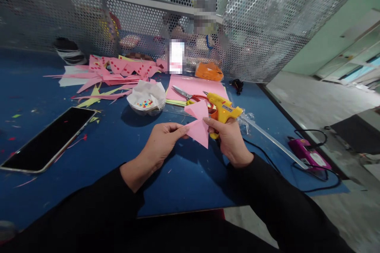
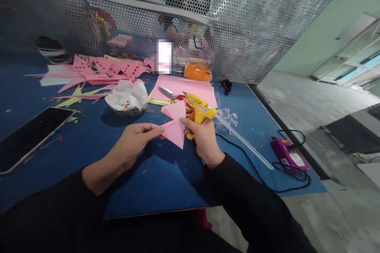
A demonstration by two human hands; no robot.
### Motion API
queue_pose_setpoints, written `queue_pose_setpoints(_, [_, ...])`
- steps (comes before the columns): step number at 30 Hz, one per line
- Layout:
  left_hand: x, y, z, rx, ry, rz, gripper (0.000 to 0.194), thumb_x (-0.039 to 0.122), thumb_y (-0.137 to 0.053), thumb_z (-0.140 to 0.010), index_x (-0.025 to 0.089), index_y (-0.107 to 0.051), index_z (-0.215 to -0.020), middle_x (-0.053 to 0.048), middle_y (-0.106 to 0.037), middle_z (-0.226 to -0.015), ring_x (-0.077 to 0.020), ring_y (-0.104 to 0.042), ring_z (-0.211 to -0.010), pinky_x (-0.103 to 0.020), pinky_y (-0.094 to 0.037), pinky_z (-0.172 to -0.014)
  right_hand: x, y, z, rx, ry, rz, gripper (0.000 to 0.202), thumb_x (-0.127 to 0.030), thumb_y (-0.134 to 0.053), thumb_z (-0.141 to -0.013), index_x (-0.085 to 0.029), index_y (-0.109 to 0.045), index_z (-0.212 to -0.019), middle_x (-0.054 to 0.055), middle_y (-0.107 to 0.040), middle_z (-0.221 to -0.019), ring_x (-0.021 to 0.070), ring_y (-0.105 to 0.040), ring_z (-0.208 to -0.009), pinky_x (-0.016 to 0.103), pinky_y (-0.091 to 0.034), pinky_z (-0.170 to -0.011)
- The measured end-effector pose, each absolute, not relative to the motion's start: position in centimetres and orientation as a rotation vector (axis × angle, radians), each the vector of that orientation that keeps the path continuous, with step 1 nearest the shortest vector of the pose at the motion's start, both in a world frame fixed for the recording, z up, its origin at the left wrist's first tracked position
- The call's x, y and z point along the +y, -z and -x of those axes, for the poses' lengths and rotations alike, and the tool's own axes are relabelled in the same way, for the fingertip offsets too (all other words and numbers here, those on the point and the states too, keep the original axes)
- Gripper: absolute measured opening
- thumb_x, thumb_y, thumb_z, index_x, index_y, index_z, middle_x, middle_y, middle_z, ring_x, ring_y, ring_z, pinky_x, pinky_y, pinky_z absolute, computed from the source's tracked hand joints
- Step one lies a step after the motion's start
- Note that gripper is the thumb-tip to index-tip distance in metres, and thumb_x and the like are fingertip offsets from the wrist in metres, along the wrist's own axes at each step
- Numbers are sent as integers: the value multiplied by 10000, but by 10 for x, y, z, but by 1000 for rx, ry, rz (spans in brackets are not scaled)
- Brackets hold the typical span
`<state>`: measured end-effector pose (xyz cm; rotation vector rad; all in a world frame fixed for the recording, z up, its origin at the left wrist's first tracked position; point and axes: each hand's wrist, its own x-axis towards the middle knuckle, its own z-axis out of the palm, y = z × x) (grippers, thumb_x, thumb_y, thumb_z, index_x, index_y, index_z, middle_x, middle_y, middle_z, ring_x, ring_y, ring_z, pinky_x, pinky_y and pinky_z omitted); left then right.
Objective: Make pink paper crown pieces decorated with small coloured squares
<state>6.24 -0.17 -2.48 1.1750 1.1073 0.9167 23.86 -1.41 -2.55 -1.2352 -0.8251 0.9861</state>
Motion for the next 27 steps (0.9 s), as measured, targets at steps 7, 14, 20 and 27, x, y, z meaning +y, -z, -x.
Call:
queue_pose_setpoints(7, [-3, 30, -63, 1028, -866, -1097, 442, 580, -638, -841, 187, -785, -702, -83, -759, -743, -203, -663, -719, -367, -480, -848, -13, 28, -239, -802, -982, 1204, 296, -256, -853, -585, -184, -655, -793, -84, -560, -550, 58, -462, -432, 219, -417, -460])
queue_pose_setpoints(14, [-4, 24, -63, 1141, -887, -1165, 264, 428, -810, -708, 180, -749, -641, -17, -692, -662, -137, -551, -624, -266, -413, -632, -15, 31, -235, -830, -1016, 1216, 282, -260, -840, -607, -183, -657, -807, -78, -560, -547, 69, -477, -452, 219, -403, -463])
queue_pose_setpoints(20, [-4, 25, -63, 1152, -910, -1195, 268, 417, -797, -700, 189, -710, -588, -20, -666, -630, -147, -531, -617, -274, -417, -610, -16, 29, -234, -851, -1039, 1214, 288, -277, -834, -612, -187, -663, -826, -83, -551, -549, 64, -453, -440, 216, -365, -438])
queue_pose_setpoints(27, [-4, 27, -62, 1126, -860, -1209, 314, 482, -781, -719, 187, -718, -633, -37, -691, -673, -152, -557, -640, -281, -413, -633, -16, 26, -234, -834, -1022, 1215, 282, -276, -841, -597, -188, -657, -792, -79, -555, -549, 67, -457, -444, 219, -379, -444])
